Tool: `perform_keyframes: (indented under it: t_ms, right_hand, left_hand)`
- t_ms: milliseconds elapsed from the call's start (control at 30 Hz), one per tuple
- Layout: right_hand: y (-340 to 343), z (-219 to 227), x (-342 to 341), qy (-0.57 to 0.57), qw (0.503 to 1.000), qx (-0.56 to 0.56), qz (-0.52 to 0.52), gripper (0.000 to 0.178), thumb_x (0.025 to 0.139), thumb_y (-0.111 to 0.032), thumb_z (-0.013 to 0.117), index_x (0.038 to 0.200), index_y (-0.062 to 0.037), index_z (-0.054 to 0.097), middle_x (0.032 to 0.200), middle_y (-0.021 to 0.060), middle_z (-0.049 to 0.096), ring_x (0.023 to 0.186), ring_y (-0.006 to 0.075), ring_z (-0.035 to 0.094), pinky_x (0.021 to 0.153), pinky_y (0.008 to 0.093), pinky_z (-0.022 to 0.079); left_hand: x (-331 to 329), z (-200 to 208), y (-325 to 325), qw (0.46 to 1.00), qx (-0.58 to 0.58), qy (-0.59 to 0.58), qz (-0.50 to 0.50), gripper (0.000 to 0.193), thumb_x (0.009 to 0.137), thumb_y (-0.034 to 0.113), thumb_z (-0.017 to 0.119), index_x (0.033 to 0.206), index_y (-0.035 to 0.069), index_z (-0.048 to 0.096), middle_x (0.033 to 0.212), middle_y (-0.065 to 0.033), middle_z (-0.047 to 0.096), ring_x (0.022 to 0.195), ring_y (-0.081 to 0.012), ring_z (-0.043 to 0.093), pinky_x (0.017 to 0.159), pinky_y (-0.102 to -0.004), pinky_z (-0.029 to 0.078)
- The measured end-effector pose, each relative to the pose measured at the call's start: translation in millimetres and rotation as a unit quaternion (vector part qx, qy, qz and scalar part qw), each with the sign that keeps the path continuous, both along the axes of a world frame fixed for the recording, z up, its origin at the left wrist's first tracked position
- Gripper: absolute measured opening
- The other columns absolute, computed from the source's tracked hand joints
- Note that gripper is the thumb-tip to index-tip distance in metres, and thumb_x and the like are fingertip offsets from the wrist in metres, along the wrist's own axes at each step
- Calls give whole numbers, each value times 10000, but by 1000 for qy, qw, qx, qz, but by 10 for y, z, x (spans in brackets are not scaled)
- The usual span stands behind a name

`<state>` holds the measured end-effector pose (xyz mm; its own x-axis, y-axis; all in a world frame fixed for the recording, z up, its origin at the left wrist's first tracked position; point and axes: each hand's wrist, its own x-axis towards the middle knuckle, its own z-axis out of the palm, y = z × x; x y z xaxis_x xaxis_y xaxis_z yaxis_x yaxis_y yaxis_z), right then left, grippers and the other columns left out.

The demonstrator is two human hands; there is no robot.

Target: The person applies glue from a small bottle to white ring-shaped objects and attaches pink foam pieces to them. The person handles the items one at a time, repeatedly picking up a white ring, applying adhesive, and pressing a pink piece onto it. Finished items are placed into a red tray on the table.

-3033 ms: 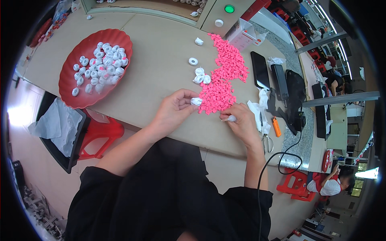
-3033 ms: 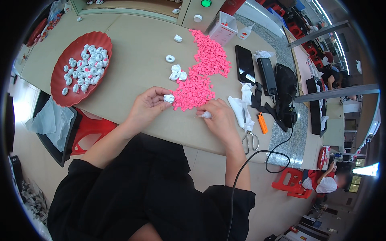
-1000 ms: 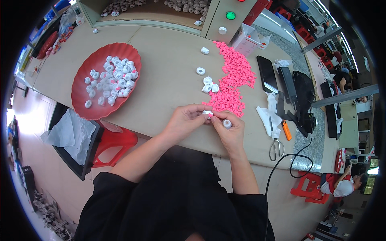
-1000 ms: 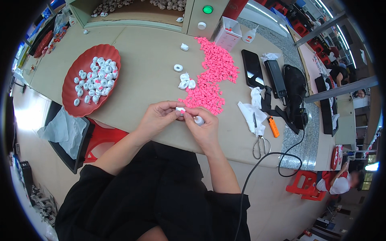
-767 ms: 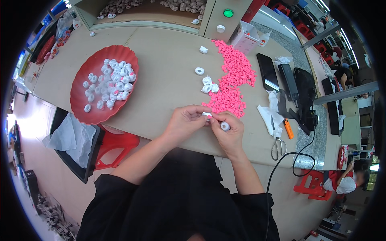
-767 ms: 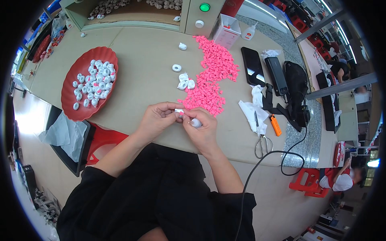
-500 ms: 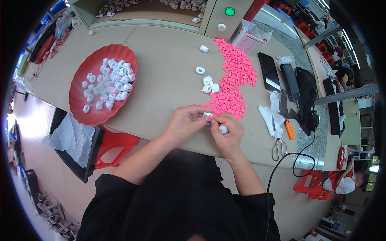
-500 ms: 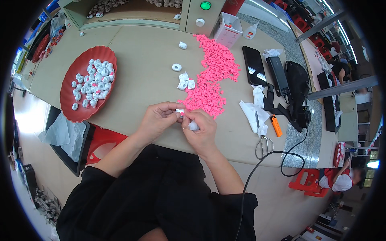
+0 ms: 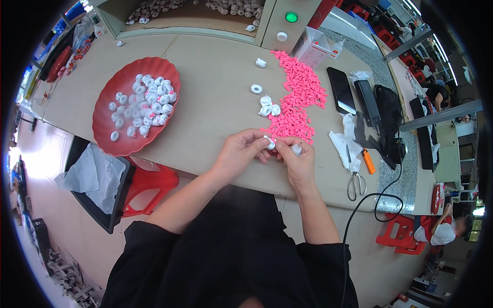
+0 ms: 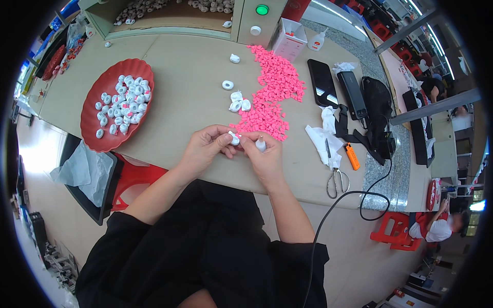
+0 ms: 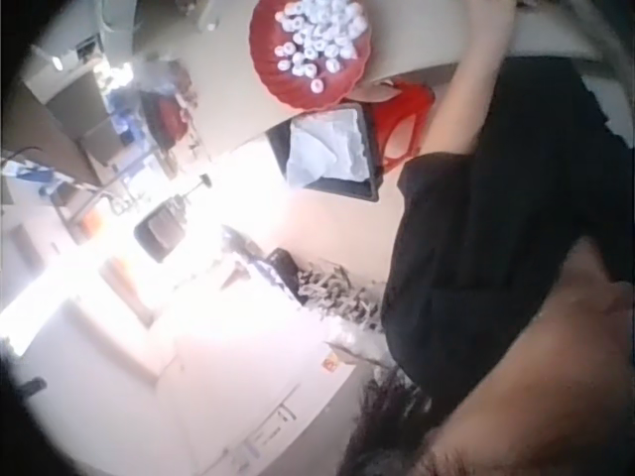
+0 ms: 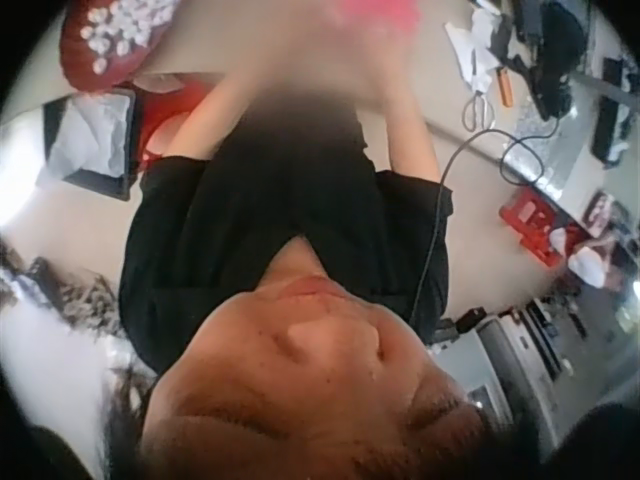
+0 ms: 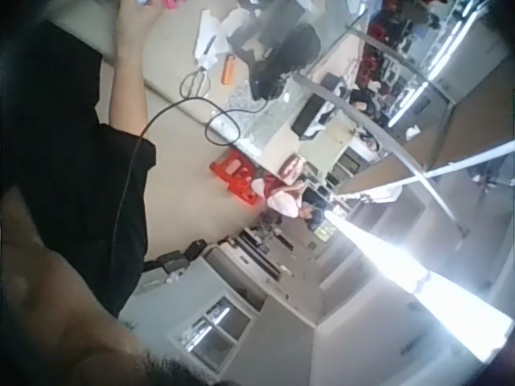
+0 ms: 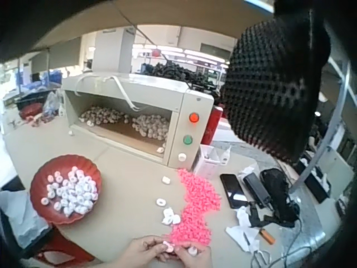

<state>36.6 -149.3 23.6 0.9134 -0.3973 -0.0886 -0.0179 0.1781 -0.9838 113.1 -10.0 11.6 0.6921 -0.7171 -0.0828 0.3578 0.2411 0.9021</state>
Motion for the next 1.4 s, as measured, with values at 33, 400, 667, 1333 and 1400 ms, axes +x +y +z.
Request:
perform_keyframes:
  t_ms: [33,400,667,1333,1400]
  right_hand:
    - [-11,-1,-1,7,1000,0,2,71,806,-41,601,835,16,633,731,30,610,640,68,544,587,203,438]
    - [49,-77,-27,-93,978,-189,-15,102,800,20,586,892,33,628,782,49,590,657,76,522,580,201,409]
    - [80,-25,-13,-109,959,-260,-22,147,743,33,619,890,23,623,777,76,594,681,132,570,589,248,443]
    - [136,-96,-15,-199,863,-458,-74,170,687,6,664,841,-14,595,696,67,572,606,187,557,556,283,440]
    - [204,-59,-46,-122,935,-321,-94,153,721,3,650,861,-16,592,681,15,533,606,134,522,568,253,430]
  left_hand:
    - [-2,8,-4,1000,0,0,-3,227,895,149,527,1035,-29,550,870,-75,608,707,-107,578,639,-228,487]
    - [-1,-18,-17,999,5,-28,-19,278,895,91,515,1147,-28,513,916,-76,598,777,-110,583,714,-241,494]
    - [-27,14,-21,1000,-24,-1,-2,288,875,31,525,1153,-39,502,991,-91,589,878,-131,584,800,-257,486]
    - [-73,-23,-27,1000,10,-1,9,283,859,-6,515,1141,-34,502,924,-74,598,805,-102,590,736,-231,485]
    - [-9,84,139,996,10,-36,76,254,848,9,544,1098,-31,521,915,-66,600,785,-92,585,712,-224,483]
